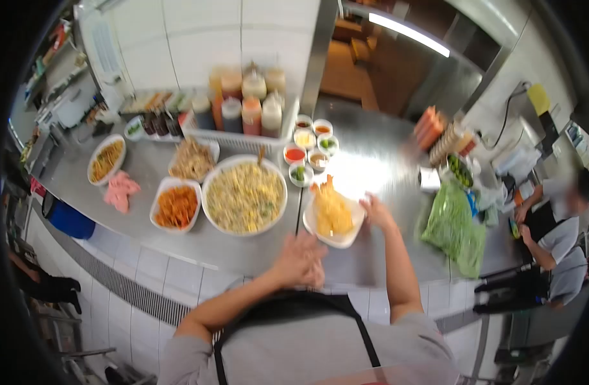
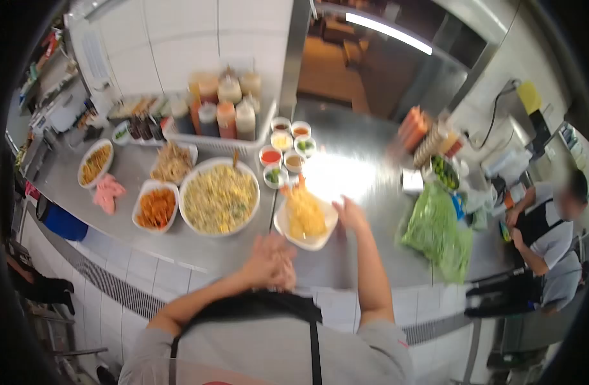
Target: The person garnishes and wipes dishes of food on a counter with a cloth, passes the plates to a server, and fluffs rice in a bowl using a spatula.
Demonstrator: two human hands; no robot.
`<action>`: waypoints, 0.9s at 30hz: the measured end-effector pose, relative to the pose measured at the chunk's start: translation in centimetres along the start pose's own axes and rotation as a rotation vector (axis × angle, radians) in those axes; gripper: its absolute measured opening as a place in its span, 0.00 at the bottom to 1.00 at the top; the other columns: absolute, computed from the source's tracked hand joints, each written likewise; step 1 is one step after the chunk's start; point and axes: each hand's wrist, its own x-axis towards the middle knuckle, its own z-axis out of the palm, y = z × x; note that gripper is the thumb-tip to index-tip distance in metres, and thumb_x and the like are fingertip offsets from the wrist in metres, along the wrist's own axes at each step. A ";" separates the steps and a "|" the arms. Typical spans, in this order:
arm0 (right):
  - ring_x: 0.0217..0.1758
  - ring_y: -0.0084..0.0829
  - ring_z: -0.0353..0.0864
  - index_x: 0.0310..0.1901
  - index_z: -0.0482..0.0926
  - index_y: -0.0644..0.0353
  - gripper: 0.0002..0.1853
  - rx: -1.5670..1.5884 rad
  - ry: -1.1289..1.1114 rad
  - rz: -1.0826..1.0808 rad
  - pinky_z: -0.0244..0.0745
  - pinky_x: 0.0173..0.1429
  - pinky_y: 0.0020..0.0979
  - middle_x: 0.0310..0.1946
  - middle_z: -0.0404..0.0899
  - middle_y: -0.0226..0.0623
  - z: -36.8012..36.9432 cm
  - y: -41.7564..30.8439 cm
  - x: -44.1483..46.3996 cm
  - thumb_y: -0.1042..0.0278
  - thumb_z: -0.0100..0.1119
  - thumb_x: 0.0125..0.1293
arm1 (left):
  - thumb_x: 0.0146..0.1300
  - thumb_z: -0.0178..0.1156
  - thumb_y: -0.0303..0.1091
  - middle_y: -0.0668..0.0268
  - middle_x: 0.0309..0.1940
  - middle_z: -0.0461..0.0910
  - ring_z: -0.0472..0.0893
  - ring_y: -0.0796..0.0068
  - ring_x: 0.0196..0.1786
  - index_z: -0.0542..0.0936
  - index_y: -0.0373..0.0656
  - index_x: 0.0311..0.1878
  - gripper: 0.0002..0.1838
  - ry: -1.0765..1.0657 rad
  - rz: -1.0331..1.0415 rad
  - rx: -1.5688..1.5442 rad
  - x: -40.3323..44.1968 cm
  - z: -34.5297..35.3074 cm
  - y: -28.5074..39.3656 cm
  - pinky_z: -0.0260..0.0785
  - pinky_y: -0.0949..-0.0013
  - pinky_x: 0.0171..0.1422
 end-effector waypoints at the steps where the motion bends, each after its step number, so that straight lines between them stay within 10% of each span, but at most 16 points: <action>1: 0.25 0.36 0.77 0.52 0.70 0.64 0.20 0.186 -0.308 0.262 0.73 0.38 0.37 0.36 0.77 0.46 0.1 0.3 0.7 0.60 0.49 0.63 | 0.47 0.61 0.51 0.53 0.63 0.55 0.55 0.49 0.65 0.67 0.56 0.59 0.34 -0.032 0.112 -0.089 0.1 -0.5 0.0 0.50 0.49 0.64; 6: 0.17 0.26 0.76 0.57 0.64 0.64 0.20 0.477 -0.438 0.284 0.74 0.21 0.27 0.28 0.77 0.42 -0.8 -1.9 -2.1 0.69 0.37 0.64 | 0.56 0.55 0.36 0.57 0.48 0.72 0.72 0.60 0.53 0.72 0.47 0.51 0.18 -0.043 0.196 -0.296 -0.7 2.8 -3.2 0.64 0.61 0.56; 11: 0.18 0.30 0.78 0.55 0.63 0.68 0.20 0.723 -0.311 0.294 0.76 0.21 0.29 0.27 0.76 0.45 0.6 -2.1 -6.7 0.74 0.35 0.61 | 0.61 0.44 0.25 0.59 0.41 0.74 0.76 0.71 0.42 0.71 0.39 0.47 0.12 0.455 -0.792 -1.212 0.5 3.4 -3.1 0.70 0.71 0.44; 17: 0.18 0.30 0.77 0.52 0.66 0.67 0.18 0.928 -0.127 0.367 0.77 0.22 0.28 0.26 0.77 0.44 1.6 -5.4 -10.9 0.76 0.33 0.61 | 0.64 0.39 0.28 0.60 0.40 0.74 0.76 0.72 0.41 0.67 0.40 0.52 0.14 0.851 -1.135 -1.804 4.5 4.1 -1.9 0.71 0.72 0.45; 27: 0.17 0.29 0.77 0.44 0.70 0.67 0.14 0.953 -0.019 0.380 0.76 0.21 0.28 0.25 0.77 0.41 0.8 -5.0 -9.9 0.75 0.35 0.61 | 0.66 0.39 0.37 0.59 0.41 0.75 0.77 0.67 0.41 0.70 0.39 0.50 0.16 0.120 -0.889 -2.174 5.6 5.5 -2.4 0.72 0.66 0.44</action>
